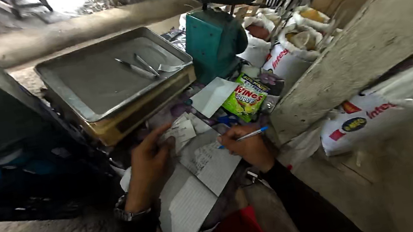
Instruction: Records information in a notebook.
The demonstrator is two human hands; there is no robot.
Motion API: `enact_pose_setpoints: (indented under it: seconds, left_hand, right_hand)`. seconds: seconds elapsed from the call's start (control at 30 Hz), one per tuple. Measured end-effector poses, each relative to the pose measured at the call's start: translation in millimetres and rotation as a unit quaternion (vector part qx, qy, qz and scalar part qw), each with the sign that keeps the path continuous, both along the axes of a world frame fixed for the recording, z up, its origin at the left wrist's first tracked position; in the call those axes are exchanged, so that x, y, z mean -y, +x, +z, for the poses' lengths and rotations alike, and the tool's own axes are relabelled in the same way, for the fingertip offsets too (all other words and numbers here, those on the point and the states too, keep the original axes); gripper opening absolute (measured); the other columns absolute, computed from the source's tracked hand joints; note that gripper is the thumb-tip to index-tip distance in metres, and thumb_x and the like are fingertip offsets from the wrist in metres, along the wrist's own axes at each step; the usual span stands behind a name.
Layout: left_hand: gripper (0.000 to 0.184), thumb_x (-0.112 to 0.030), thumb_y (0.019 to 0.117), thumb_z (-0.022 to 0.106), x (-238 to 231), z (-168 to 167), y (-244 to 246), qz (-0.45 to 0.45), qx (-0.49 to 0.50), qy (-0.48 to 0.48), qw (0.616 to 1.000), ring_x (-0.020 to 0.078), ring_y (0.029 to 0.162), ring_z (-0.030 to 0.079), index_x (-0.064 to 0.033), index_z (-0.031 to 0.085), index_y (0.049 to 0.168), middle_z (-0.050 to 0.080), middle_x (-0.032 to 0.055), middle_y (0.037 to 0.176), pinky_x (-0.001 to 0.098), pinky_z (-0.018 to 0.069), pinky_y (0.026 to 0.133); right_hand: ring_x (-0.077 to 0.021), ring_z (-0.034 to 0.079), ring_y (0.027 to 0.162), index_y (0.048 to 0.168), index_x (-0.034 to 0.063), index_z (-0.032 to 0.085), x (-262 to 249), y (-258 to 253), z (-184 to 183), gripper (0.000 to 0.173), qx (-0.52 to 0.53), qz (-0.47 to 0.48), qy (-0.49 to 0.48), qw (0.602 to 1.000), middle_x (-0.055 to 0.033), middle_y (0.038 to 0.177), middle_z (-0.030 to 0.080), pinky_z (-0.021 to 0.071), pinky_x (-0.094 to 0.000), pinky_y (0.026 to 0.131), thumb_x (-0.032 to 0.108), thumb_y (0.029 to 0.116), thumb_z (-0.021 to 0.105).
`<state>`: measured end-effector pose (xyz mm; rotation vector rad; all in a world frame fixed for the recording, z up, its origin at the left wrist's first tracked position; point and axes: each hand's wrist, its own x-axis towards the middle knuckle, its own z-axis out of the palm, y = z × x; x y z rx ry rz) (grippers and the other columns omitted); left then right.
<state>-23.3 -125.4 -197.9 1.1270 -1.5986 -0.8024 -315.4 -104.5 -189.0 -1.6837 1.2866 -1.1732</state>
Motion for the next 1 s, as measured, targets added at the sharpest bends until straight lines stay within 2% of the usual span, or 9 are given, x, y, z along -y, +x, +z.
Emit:
enact_pose_setpoints:
  seconds: [0.03,0.23,0.33,0.37,0.5,0.67,0.8,0.9,1.0]
  left_hand:
    - [0.039,-0.022,0.0989,0.068,0.2,0.6,0.4,0.0,0.002,-0.001,1.0,0.0104,0.077,0.07,-0.0298,0.065,0.137,0.075,-0.0024,0.109,0.0339,0.0612,0.07]
    - [0.039,-0.024,0.0991,0.069,-0.3,1.9,-0.1,-0.001,-0.013,0.011,1.0,0.0109,0.068,0.067,-0.0337,0.065,0.137,0.075,-0.0024,0.096,0.0321,0.059,0.062]
    - [0.04,-0.024,0.099,0.069,-1.3,3.1,0.1,-0.001,-0.019,0.021,1.0,0.0113,0.067,0.067,-0.0345,0.065,0.137,0.075,-0.0021,0.094,0.032,0.059,0.062]
    - [0.04,-0.023,0.0986,0.069,-0.9,3.0,-0.1,0.001,-0.025,0.022,0.999,0.0116,0.065,0.065,-0.0347,0.065,0.137,0.074,-0.0015,0.089,0.0317,0.0575,0.06]
    - [0.04,-0.022,0.0987,0.069,-0.3,0.4,0.7,-0.003,-0.03,0.019,0.999,0.011,0.064,0.065,-0.0338,0.066,0.137,0.074,-0.0008,0.088,0.0296,0.0569,0.06]
    - [0.038,-0.02,0.099,0.068,2.3,-1.1,2.2,-0.02,-0.046,0.008,0.999,0.0134,0.069,0.068,-0.0249,0.066,0.137,0.075,0.0026,0.094,0.0307,0.0592,0.064]
    - [0.036,-0.013,0.0991,0.067,2.4,0.5,1.2,-0.037,-0.057,-0.001,0.998,0.0156,0.08,0.072,-0.0149,0.066,0.135,0.076,0.0053,0.105,0.0311,0.0627,0.072]
    - [0.036,-0.01,0.0986,0.067,2.5,2.0,0.5,-0.042,-0.061,-0.006,0.997,0.0166,0.078,0.072,-0.0093,0.066,0.135,0.076,0.0074,0.103,0.0309,0.0629,0.071]
    - [0.037,-0.007,0.0986,0.066,1.8,3.0,0.9,-0.047,-0.072,-0.006,0.996,0.0173,0.08,0.072,-0.0054,0.065,0.135,0.075,0.0093,0.108,0.0313,0.0627,0.073]
  right_hand:
    - [-0.0126,0.066,0.058,0.084,0.0026,0.072,0.4,0.2,0.2,0.021,-0.002,0.002,-0.003,1.0,-0.0042,0.07,0.07,0.059,-0.0287,0.054,0.021,0.0936,0.077]
    - [-0.0122,0.066,0.057,0.084,0.0029,0.073,0.8,0.1,0.7,0.021,0.005,-0.01,0.0,1.0,-0.0038,0.069,0.069,0.0584,-0.0281,0.053,0.022,0.0939,0.076]
    - [-0.0128,0.066,0.056,0.083,0.0027,0.072,0.6,0.0,0.6,0.022,0.006,-0.011,0.002,1.0,-0.0042,0.069,0.069,0.0585,-0.0282,0.053,0.021,0.0939,0.076]
    - [-0.013,0.066,0.056,0.083,0.0027,0.072,1.0,0.6,1.2,0.022,0.007,-0.011,0.007,1.0,-0.0042,0.069,0.069,0.0582,-0.028,0.053,0.021,0.094,0.076]
    - [-0.0124,0.065,0.056,0.083,0.0026,0.072,2.0,1.6,0.4,0.022,0.012,-0.011,0.006,1.0,-0.0042,0.068,0.069,0.0573,-0.0273,0.052,0.022,0.094,0.077]
    - [-0.0116,0.065,0.058,0.084,0.0032,0.071,3.3,1.5,3.7,0.023,0.017,-0.007,0.022,1.0,-0.0037,0.07,0.069,0.0574,-0.0267,0.055,0.023,0.0944,0.076]
    - [-0.0128,0.066,0.058,0.082,0.0041,0.069,3.4,0.2,3.2,0.023,0.025,-0.018,0.03,0.999,-0.0046,0.07,0.069,0.0582,-0.0283,0.055,0.023,0.0938,0.076]
    - [-0.0115,0.065,0.057,0.082,0.0053,0.07,3.6,-0.1,4.9,0.023,0.014,-0.018,0.034,0.999,-0.0031,0.07,0.069,0.0574,-0.0275,0.055,0.025,0.0939,0.076]
    - [-0.0112,0.065,0.057,0.083,0.0058,0.071,4.4,-0.1,3.9,0.023,0.017,-0.017,0.03,0.999,-0.0026,0.069,0.069,0.0575,-0.0276,0.055,0.025,0.094,0.076]
